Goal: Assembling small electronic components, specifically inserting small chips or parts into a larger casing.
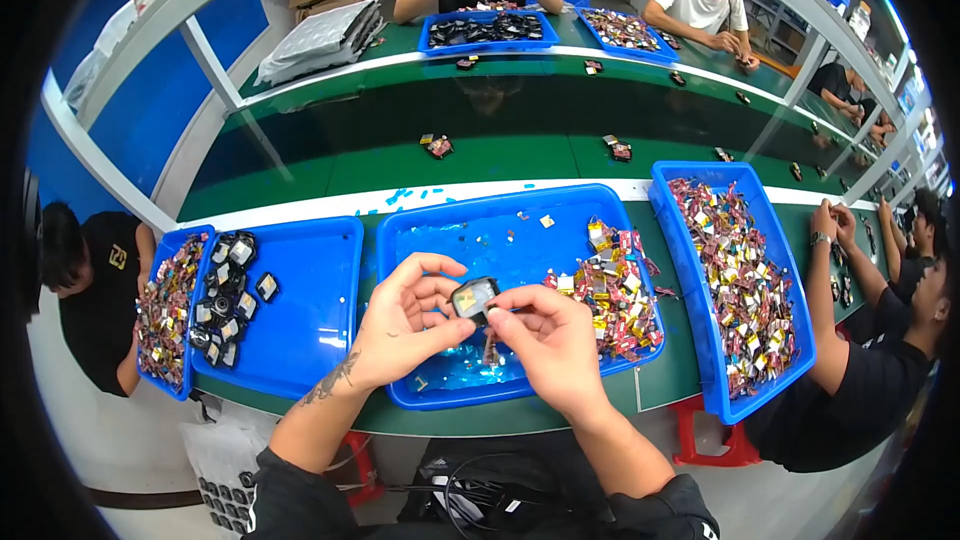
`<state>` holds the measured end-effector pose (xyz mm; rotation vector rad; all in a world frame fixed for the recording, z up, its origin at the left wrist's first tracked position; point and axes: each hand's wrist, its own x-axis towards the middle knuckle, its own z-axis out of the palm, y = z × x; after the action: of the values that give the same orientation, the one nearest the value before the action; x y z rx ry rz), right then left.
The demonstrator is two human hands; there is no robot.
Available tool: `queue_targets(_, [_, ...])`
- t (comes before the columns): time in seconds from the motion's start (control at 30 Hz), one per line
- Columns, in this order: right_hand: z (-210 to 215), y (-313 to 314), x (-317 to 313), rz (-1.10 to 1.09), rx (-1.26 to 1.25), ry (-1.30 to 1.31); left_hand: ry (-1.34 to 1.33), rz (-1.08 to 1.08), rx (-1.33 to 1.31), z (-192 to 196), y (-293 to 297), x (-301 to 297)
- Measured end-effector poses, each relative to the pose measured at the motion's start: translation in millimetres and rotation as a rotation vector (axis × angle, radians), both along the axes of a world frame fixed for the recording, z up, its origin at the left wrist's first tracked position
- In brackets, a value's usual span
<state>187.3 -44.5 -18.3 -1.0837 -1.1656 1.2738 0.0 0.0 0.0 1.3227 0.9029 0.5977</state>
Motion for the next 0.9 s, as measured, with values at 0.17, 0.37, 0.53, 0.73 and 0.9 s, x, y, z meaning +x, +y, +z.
queue_targets(0.17, [1.8, 0.5, -15.8, -0.030, -0.118, 0.515, -0.161, 0.140, 0.577, -9.2, 0.3, 4.0])
queue_targets(0.37, [16.3, -4.3, -11.3, -0.213, 0.222, 0.012, -0.401, 0.211, 0.167, -12.4, 1.0, 2.2])
queue_targets(0.53, [38.8, -0.5, -15.5, -0.191, 0.444, -0.499, -0.512, 0.104, 0.080, -8.2, -2.8, 0.9])
queue_targets(0.73, [41.9, 2.7, -20.9, -0.270, 0.482, -0.629, -0.488, 0.037, 0.174, -12.7, -3.2, 1.2])
queue_targets(0.9, [44.4, 2.4, -20.6, -0.229, 0.429, -0.618, -0.437, 0.020, 0.216, -12.5, -3.7, 0.2])
